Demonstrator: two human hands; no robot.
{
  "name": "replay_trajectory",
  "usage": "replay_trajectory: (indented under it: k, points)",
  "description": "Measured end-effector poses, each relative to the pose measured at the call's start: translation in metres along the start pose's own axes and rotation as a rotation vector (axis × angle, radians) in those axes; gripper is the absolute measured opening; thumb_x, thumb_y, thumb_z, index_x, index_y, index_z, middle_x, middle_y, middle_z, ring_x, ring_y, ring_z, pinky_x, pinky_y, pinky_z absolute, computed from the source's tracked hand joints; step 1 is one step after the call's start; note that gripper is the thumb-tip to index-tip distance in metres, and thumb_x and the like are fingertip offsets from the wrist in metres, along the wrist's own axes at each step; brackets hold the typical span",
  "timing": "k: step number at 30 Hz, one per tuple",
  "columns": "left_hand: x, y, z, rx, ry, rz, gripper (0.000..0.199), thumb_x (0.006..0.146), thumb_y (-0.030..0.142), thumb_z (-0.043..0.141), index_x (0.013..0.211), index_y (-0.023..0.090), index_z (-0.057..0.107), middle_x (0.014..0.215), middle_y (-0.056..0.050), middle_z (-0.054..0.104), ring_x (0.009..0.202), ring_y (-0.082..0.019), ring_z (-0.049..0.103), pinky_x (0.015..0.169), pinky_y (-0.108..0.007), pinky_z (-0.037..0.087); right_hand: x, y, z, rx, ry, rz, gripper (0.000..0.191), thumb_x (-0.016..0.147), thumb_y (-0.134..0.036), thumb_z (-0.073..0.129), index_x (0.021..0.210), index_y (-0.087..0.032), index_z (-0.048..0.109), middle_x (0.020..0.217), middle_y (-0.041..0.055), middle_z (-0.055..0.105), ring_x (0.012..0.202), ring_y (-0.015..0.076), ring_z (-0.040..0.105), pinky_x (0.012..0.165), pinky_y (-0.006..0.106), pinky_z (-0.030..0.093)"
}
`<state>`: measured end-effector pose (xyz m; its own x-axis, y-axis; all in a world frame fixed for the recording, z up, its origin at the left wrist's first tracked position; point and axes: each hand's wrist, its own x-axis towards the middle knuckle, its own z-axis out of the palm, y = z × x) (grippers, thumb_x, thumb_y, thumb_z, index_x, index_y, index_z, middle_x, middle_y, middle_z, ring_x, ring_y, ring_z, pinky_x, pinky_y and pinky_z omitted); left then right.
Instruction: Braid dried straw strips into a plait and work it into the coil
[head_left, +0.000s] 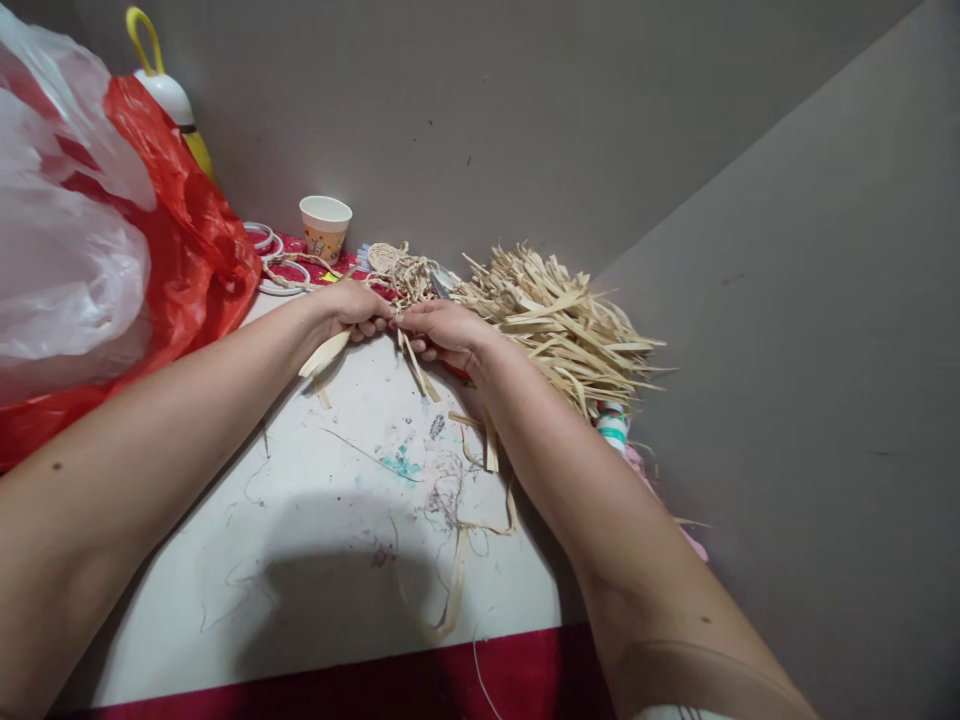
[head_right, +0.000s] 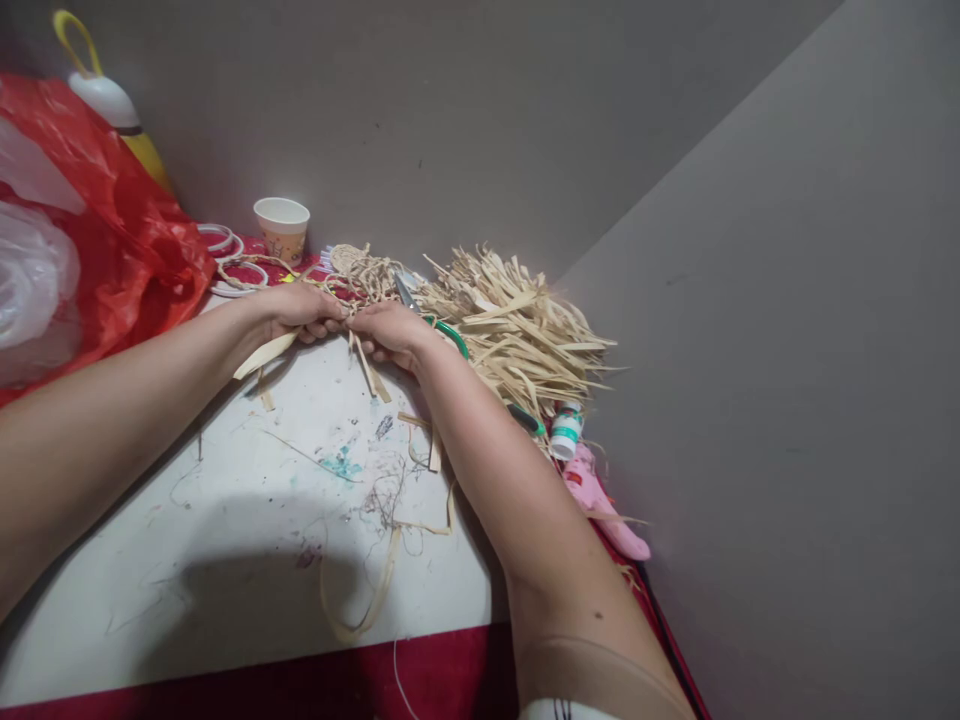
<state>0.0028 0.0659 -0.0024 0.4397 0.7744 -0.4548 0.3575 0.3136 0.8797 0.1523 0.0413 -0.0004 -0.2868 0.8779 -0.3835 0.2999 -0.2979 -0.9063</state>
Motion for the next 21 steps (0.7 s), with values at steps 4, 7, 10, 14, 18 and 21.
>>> replay_trajectory:
  k: [4, 7, 10, 14, 18, 21]
  points:
    - [-0.0009, 0.0009, 0.0035, -0.002, 0.096, -0.002, 0.033, 0.078, 0.01, 0.05, 0.047, 0.016, 0.041, 0.038, 0.006, 0.035, 0.032, -0.003, 0.025, 0.038, -0.021, 0.015, 0.0035, 0.0009, -0.0027, -0.103, 0.033, -0.003, 0.026, 0.085, -0.015, 0.056, 0.06, -0.015, 0.049, 0.042, -0.0054, 0.04, 0.033, 0.0033, 0.032, 0.032, 0.016, 0.02]
    - [-0.0034, 0.002, 0.0063, 0.017, 0.122, 0.019, 0.034, 0.078, 0.009, 0.05, 0.046, 0.016, 0.041, 0.039, 0.006, 0.035, 0.032, -0.003, 0.025, 0.04, -0.022, 0.014, 0.006, 0.0024, -0.0051, -0.241, 0.088, -0.044, 0.028, 0.083, -0.017, 0.06, 0.058, -0.016, 0.047, 0.045, -0.0042, 0.046, 0.034, 0.0038, 0.035, 0.031, 0.017, 0.02]
    - [-0.0061, 0.003, 0.0072, 0.038, 0.122, 0.035, 0.034, 0.077, 0.007, 0.05, 0.045, 0.015, 0.042, 0.04, 0.005, 0.036, 0.033, -0.003, 0.025, 0.041, -0.023, 0.014, 0.0083, 0.0042, -0.0071, -0.283, 0.093, -0.072, 0.03, 0.081, -0.019, 0.062, 0.057, -0.017, 0.043, 0.046, -0.0054, 0.044, 0.033, 0.0034, 0.033, 0.031, 0.018, 0.019]
    - [-0.0081, 0.0035, 0.0058, 0.04, 0.097, 0.039, 0.033, 0.077, 0.004, 0.048, 0.046, 0.015, 0.043, 0.041, 0.005, 0.037, 0.034, -0.003, 0.025, 0.042, -0.023, 0.014, 0.0091, 0.0041, -0.008, -0.26, 0.032, -0.037, 0.032, 0.081, -0.022, 0.062, 0.057, -0.018, 0.041, 0.045, -0.0071, 0.038, 0.032, 0.0027, 0.028, 0.031, 0.019, 0.015]
    - [-0.0075, 0.0028, 0.004, 0.011, 0.073, 0.034, 0.034, 0.078, 0.004, 0.047, 0.046, 0.015, 0.042, 0.04, 0.005, 0.036, 0.034, -0.003, 0.025, 0.042, -0.022, 0.015, 0.0073, 0.0024, -0.0088, -0.207, -0.014, -0.01, 0.031, 0.084, -0.02, 0.056, 0.056, -0.017, 0.042, 0.045, -0.007, 0.034, 0.032, 0.0021, 0.024, 0.033, 0.018, 0.012]
    - [-0.007, 0.0028, 0.0042, -0.022, 0.084, 0.022, 0.035, 0.08, 0.004, 0.047, 0.047, 0.015, 0.043, 0.04, 0.004, 0.038, 0.035, -0.003, 0.028, 0.041, -0.021, 0.018, 0.0069, 0.0029, -0.0088, -0.179, -0.042, -0.015, 0.03, 0.085, -0.022, 0.056, 0.058, -0.016, 0.046, 0.044, -0.0071, 0.035, 0.032, 0.0019, 0.025, 0.034, 0.018, 0.013]
